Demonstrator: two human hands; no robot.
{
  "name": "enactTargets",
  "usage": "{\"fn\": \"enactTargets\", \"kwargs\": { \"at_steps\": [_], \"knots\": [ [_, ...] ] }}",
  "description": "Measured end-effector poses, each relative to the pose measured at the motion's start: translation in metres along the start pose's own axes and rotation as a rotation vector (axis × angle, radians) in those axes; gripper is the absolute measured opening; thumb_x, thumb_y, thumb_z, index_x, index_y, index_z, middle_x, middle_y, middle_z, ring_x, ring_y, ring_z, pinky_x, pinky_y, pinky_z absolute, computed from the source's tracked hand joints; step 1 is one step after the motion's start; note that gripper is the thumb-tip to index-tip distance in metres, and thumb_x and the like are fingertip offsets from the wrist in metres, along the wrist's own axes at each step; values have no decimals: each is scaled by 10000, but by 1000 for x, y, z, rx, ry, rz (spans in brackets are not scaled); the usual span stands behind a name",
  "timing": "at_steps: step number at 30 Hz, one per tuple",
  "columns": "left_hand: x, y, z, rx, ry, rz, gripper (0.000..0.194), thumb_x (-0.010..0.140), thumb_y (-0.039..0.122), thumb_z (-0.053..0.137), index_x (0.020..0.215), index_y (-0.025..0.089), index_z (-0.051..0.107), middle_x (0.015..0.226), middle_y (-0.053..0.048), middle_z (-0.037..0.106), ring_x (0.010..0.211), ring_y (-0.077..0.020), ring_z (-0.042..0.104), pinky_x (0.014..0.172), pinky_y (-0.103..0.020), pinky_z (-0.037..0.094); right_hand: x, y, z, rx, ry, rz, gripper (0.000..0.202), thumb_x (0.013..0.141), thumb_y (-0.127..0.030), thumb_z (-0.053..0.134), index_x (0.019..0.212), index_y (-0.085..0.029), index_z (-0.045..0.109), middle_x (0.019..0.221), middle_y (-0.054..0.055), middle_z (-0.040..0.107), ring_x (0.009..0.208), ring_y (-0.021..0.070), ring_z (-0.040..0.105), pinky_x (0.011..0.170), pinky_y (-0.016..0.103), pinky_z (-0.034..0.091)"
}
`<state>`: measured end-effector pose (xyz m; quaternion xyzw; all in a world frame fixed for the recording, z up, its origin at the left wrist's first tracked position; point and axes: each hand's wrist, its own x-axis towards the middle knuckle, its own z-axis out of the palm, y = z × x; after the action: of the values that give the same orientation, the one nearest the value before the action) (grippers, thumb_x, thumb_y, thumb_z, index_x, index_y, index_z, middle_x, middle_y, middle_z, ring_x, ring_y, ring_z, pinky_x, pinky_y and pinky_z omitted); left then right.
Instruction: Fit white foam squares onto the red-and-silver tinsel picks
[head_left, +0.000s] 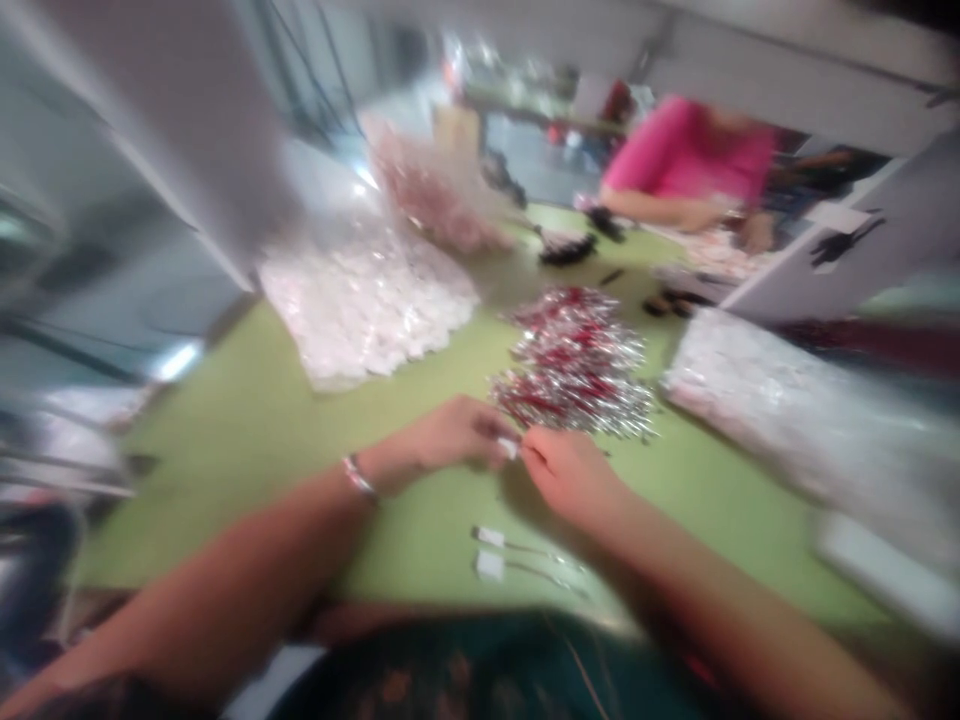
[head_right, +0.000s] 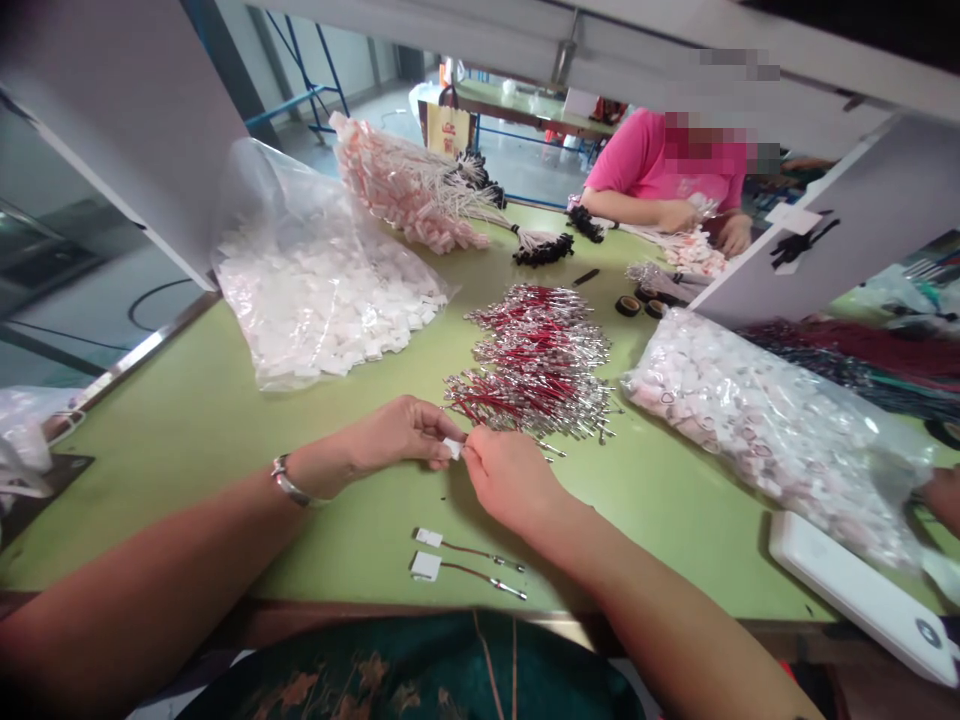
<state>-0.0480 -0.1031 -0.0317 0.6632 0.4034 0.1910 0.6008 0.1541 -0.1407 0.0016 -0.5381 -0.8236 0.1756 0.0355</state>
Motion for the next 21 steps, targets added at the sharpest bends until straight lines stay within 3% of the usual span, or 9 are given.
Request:
{"fn": "enactTargets", "kwargs": {
  "at_steps": [4, 5, 6, 8, 11, 13, 17, 21],
  "knots": [
    [-8, 12, -9, 236, -254, 81, 306, 763, 406, 706, 968, 185, 762, 778, -37, 726, 702, -156, 641, 641, -254, 480, -6, -9, -12, 92, -271, -51, 237, 908, -241, 520, 706, -177, 625, 672, 11, 632, 560, 104, 468, 543, 263, 232],
    [-11, 15, -13, 316, -266, 107, 297, 745, 406, 719, 945, 191, 762, 813, -35, 730, 727, -160, 641, 651, -249, 473, -8, -10, -15, 119, -347, -90, 208, 891, -243, 548, 717, -180, 644, 684, 8, 643, 565, 103, 480, 542, 260, 241],
    [-14, 19, -18, 401, -212, 103, 270, 734, 394, 722, 906, 190, 759, 837, -33, 730, 739, -163, 638, 651, -246, 464, -10, -10, -18, 143, -411, -132, 168, 872, -244, 577, 740, -184, 661, 701, 6, 654, 576, 104, 494, 543, 256, 253],
    [-20, 25, -31, 568, 85, -12, 212, 763, 370, 670, 813, 175, 737, 803, -39, 719, 702, -168, 624, 617, -253, 440, -11, -7, -24, 170, -472, -195, 125, 853, -231, 596, 765, -192, 676, 723, -2, 663, 592, 106, 513, 549, 249, 283],
    [-29, 28, -53, 790, 622, -232, 278, 867, 346, 514, 770, 164, 701, 759, -70, 701, 691, -202, 618, 625, -291, 437, -8, 5, -28, 124, -303, -174, 193, 887, -179, 532, 740, -189, 657, 743, 1, 658, 652, 116, 543, 612, 253, 347],
    [-32, 26, -64, 916, 792, -315, 285, 889, 303, 474, 812, 150, 702, 834, -107, 713, 799, -250, 641, 712, -324, 459, -3, 14, -27, 39, -128, -124, 201, 908, -150, 503, 791, -184, 663, 833, 25, 668, 746, 136, 572, 678, 270, 375],
    [-29, 13, -75, 1053, 776, -468, 326, 912, 331, 475, 858, 103, 702, 916, -174, 703, 934, -318, 649, 799, -355, 473, 6, 22, -14, -213, -25, -49, 115, 900, -180, 562, 919, -165, 675, 964, 79, 650, 828, 188, 592, 642, 298, 361],
    [-21, 0, -73, 1145, 716, -420, 278, 890, 275, 529, 953, 72, 708, 988, -195, 687, 979, -321, 642, 836, -360, 483, 13, 27, 3, -335, 67, -42, 114, 902, -183, 559, 923, -152, 667, 942, 87, 637, 816, 197, 588, 598, 302, 337]
  ]
}}
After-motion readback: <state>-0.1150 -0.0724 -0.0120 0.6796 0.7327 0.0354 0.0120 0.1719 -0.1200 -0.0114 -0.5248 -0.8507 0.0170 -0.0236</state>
